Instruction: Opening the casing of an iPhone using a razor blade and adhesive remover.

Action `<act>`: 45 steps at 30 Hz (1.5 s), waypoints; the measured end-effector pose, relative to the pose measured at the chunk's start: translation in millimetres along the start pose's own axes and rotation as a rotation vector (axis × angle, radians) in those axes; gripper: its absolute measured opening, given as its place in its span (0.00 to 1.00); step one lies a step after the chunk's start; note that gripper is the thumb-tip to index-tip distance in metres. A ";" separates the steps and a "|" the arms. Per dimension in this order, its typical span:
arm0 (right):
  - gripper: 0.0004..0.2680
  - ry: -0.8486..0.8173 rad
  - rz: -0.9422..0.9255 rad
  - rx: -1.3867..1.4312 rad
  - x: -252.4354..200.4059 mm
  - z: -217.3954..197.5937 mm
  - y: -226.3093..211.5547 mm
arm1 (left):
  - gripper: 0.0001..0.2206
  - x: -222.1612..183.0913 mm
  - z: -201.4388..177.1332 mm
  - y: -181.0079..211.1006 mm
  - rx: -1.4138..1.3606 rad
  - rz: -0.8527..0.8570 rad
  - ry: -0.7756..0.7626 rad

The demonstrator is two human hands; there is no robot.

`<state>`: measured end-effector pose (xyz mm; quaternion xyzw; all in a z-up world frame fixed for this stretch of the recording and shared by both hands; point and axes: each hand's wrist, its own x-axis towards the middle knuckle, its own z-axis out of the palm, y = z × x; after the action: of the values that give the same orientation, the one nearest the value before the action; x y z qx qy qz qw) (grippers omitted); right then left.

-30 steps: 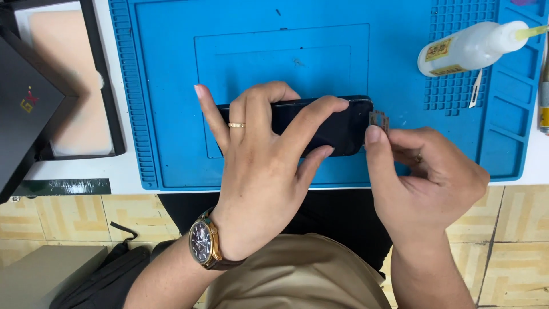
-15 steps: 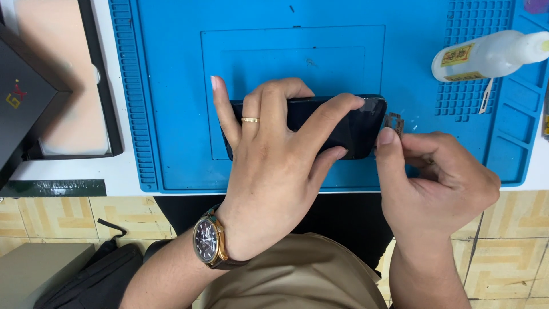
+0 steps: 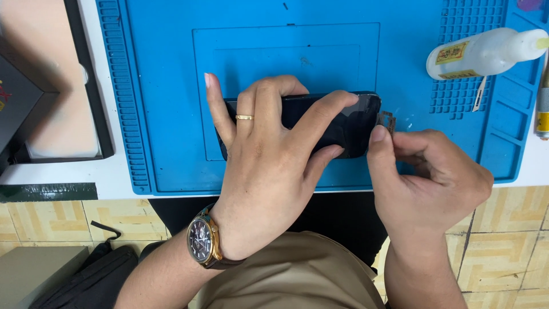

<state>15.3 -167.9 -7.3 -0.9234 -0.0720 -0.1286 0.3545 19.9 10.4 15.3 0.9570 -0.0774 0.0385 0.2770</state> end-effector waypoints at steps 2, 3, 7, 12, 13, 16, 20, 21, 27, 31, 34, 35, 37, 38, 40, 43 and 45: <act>0.08 0.002 -0.005 0.001 0.5 0.6 -1.2 | 0.19 0.3 -0.2 -0.3 -0.002 0.003 0.004; 0.08 0.000 -0.011 -0.006 0.3 0.5 -1.3 | 0.19 0.2 -0.2 -0.3 -0.006 0.002 0.003; 0.09 0.006 -0.002 -0.039 -1.8 0.9 0.0 | 0.20 0.3 -0.1 -0.6 0.003 0.000 0.004; 0.08 0.018 -0.013 -0.030 -1.8 1.6 -0.6 | 0.20 0.4 -0.1 -0.5 -0.003 0.004 0.010; 0.08 0.019 -0.007 -0.036 -2.2 1.8 -0.8 | 0.20 0.1 0.1 -0.6 -0.003 0.003 0.010; 0.08 0.005 -0.018 -0.070 -2.6 0.8 -2.2 | 0.21 -0.2 1.0 -1.1 -0.005 0.002 0.012; 0.09 0.007 -0.049 -0.111 -3.1 2.4 -1.9 | 0.20 0.1 1.4 -1.7 -0.001 -0.001 0.001; 0.09 -0.001 -0.038 -0.124 -2.8 2.4 -2.9 | 0.20 -0.1 1.8 -2.0 0.003 0.003 0.005; 0.09 -0.012 -0.059 -0.187 -3.0 3.2 -8.1 | 0.20 -0.8 4.5 -3.1 0.004 0.009 0.019; 0.08 0.000 -0.117 -0.267 -5.9 4.6 -6.1 | 0.21 -1.5 6.3 -3.4 0.010 0.010 0.030; 0.08 0.002 -0.129 -0.275 -4.3 5.9 -6.6 | 0.21 -2.6 7.0 -3.9 0.004 0.007 0.033; 0.08 0.003 -0.131 -0.275 -4.5 6.3 -5.9 | 0.21 -2.7 6.9 -4.2 0.004 0.007 0.035; 0.08 0.020 -0.129 -0.319 -4.9 7.4 -4.4 | 0.21 -2.6 6.9 -4.9 0.005 0.013 0.035; 0.08 0.022 -0.130 -0.319 -2.4 5.5 -6.5 | 0.21 -2.6 6.8 -4.8 0.006 0.013 0.037; 0.08 -0.040 -0.121 -0.250 2.2 1.6 -10.6 | 0.21 -2.7 6.9 -4.5 0.002 0.007 0.035; 0.08 -0.051 -0.125 -0.249 2.5 -1.2 -9.7 | 0.20 -2.9 6.1 -2.3 -0.015 -0.004 0.052; 0.08 -0.065 -0.130 -0.248 3.6 -2.6 -11.5 | 0.20 -3.0 6.5 -2.3 -0.013 -0.005 0.050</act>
<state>15.7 -161.0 2.9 -0.9572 -0.1267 -0.1291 0.2261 17.5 9.2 8.3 0.9540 -0.0686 0.0610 0.2853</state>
